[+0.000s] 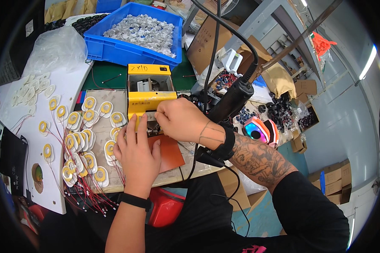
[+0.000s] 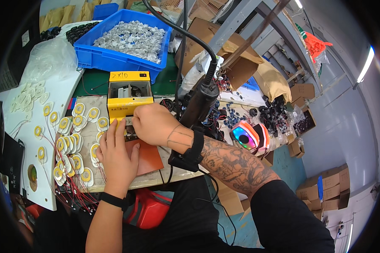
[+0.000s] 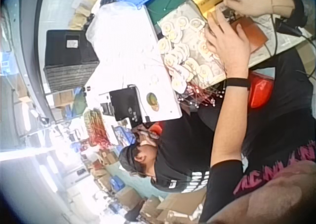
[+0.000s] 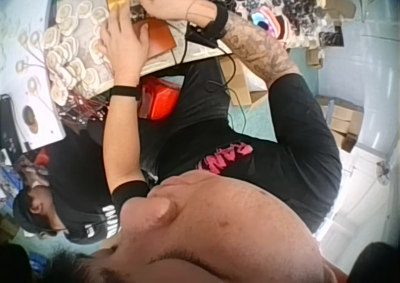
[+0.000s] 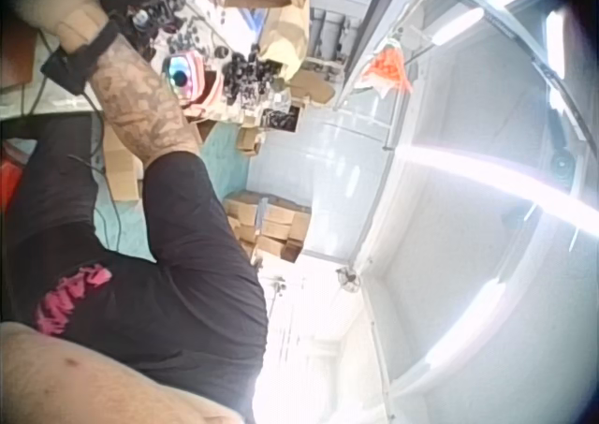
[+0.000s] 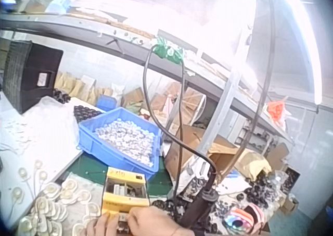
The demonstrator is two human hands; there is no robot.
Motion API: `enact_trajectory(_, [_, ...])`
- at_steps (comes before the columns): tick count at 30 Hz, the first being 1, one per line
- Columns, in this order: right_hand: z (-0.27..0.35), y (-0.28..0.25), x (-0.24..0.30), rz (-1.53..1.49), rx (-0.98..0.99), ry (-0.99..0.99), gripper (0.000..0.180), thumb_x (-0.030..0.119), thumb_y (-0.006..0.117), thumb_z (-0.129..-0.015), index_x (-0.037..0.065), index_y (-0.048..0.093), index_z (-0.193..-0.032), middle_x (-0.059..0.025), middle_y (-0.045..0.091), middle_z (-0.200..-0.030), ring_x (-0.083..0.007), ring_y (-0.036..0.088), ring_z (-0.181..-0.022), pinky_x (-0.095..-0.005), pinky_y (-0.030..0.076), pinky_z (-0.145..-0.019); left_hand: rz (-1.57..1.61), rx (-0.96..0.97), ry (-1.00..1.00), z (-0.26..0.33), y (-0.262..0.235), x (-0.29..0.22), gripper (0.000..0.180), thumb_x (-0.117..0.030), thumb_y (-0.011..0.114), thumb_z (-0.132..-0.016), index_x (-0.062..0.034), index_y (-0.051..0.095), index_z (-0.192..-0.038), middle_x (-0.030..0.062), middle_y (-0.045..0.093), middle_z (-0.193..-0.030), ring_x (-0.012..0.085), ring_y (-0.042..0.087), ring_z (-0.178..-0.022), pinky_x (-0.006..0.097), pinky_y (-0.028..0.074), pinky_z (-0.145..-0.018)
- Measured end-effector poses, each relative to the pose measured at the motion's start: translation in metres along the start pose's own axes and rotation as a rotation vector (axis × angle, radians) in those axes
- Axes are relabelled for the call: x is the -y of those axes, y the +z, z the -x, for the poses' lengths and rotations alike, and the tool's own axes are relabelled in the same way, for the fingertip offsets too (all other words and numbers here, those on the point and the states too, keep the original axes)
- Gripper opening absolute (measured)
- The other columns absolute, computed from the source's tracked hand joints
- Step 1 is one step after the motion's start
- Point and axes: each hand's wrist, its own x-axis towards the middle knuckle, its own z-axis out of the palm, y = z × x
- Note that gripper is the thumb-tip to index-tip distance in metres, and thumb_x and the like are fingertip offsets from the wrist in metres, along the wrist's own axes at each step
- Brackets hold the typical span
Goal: Using a heat gun to apply heat-shrink tubing to wired components on a production line.
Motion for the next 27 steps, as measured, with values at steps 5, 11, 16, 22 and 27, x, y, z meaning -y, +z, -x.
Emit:
enact_trajectory(5, [-0.007,-0.004,0.013,-0.139,0.182,0.284,0.031,0.015,0.057,-0.100,-0.004,0.068,-0.078,-0.0146,0.072,-0.066,-0.0241,0.075,-0.060,-0.0378,0.060,-0.064,0.003,-0.011,0.005,-0.001,0.004,-0.001,0.082,-0.019,0.081,-0.085,-0.0174,0.045,-0.159,0.0096,0.044,-0.163,0.0379,0.042,-0.143,0.060,0.027,-0.113])
enact_trajectory(11, [-0.009,-0.016,0.026,-0.499,0.301,0.563,0.030,0.016,0.055,-0.104,-0.006,0.067,-0.088,-0.0115,0.073,-0.070,-0.0178,0.074,-0.058,-0.0312,0.059,-0.057,0.008,-0.021,0.007,-0.001,0.004,-0.001,0.081,-0.019,0.081,-0.085,-0.0175,0.046,-0.158,0.0093,0.044,-0.163,0.0382,0.043,-0.142,0.060,0.028,-0.113])
enact_trajectory(16, [-0.004,-0.012,0.021,-0.601,0.277,0.603,0.029,0.017,0.054,-0.105,-0.007,0.067,-0.095,-0.0118,0.072,-0.071,-0.0170,0.073,-0.059,-0.0300,0.058,-0.055,0.010,-0.014,-0.005,0.000,0.002,0.001,0.082,-0.019,0.081,-0.084,-0.0183,0.046,-0.158,0.0092,0.044,-0.163,0.0392,0.043,-0.142,0.060,0.029,-0.113])
enact_trajectory(22, [-0.002,-0.012,0.026,-0.640,0.240,0.627,0.029,0.017,0.054,-0.105,-0.007,0.067,-0.095,-0.0113,0.072,-0.070,-0.0170,0.073,-0.059,-0.0290,0.056,-0.053,0.018,-0.024,0.005,0.000,0.004,0.001,0.081,-0.020,0.081,-0.085,-0.0182,0.046,-0.158,0.0093,0.044,-0.163,0.0403,0.043,-0.142,0.061,0.029,-0.112])
enact_trajectory(27, [-0.001,-0.002,0.031,-0.599,0.192,0.626,0.030,0.016,0.054,-0.105,-0.006,0.068,-0.091,-0.0118,0.072,-0.070,-0.0171,0.072,-0.058,-0.0299,0.056,-0.053,0.023,-0.028,0.005,0.000,0.001,0.003,0.079,-0.021,0.080,-0.086,-0.0178,0.047,-0.158,0.0092,0.045,-0.162,0.0402,0.043,-0.142,0.061,0.029,-0.112])
